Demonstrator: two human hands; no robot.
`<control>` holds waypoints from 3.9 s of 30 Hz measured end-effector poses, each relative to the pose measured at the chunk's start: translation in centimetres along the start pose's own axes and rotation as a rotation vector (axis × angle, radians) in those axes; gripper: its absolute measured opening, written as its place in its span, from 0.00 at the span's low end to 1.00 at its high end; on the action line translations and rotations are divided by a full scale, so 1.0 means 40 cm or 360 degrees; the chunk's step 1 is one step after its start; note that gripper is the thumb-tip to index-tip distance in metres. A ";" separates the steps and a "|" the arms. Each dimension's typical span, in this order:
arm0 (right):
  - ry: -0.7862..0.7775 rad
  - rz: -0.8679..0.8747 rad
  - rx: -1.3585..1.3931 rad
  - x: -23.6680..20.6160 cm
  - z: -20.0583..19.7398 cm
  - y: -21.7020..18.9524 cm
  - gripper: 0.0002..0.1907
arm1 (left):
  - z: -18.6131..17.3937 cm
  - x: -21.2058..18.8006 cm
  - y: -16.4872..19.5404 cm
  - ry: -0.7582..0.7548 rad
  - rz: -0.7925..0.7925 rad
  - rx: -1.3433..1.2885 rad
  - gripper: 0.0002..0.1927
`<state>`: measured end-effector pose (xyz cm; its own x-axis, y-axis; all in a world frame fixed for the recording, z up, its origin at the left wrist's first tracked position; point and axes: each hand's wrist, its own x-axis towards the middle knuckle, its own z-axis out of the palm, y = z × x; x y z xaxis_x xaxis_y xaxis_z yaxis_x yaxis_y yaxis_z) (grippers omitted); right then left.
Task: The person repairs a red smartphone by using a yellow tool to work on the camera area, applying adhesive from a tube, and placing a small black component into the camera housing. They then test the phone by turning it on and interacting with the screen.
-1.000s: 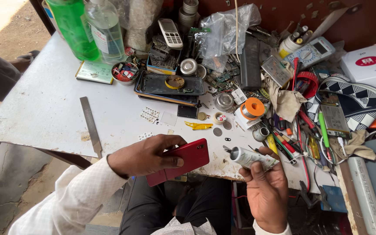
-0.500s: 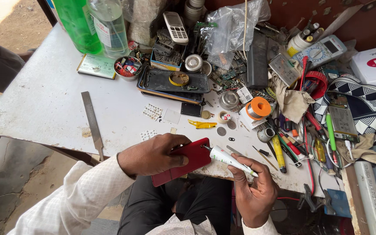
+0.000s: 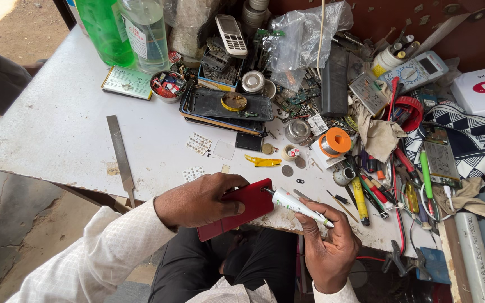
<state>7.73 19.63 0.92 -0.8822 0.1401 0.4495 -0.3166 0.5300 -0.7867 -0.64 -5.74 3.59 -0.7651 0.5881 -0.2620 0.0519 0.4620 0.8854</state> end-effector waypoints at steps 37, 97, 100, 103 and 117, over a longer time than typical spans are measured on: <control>0.0033 0.0032 -0.0052 0.003 -0.001 0.004 0.13 | -0.007 -0.001 0.003 -0.0032 -0.0071 -0.0028 0.24; -0.0289 -0.0429 -0.1213 0.127 -0.181 0.070 0.14 | 0.250 -0.093 0.019 0.0132 0.0295 -0.0567 0.23; -0.0379 -0.0220 -0.1328 0.159 -0.181 0.085 0.11 | 0.271 -0.067 0.015 0.0020 0.0449 -0.0615 0.22; -0.0234 -0.0545 -0.1358 0.164 -0.189 0.071 0.10 | 0.290 -0.049 0.003 0.0036 0.0586 -0.0636 0.22; -0.0397 0.0826 0.0989 -0.051 -0.090 -0.022 0.13 | 0.297 -0.003 -0.059 -0.0161 0.0820 -0.0860 0.30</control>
<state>11.05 21.88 2.23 -0.9966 0.0114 -0.0821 0.0802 -0.1172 -0.9899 6.93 0.99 -3.02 -0.6652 0.7118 0.2255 0.0453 -0.2629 0.9638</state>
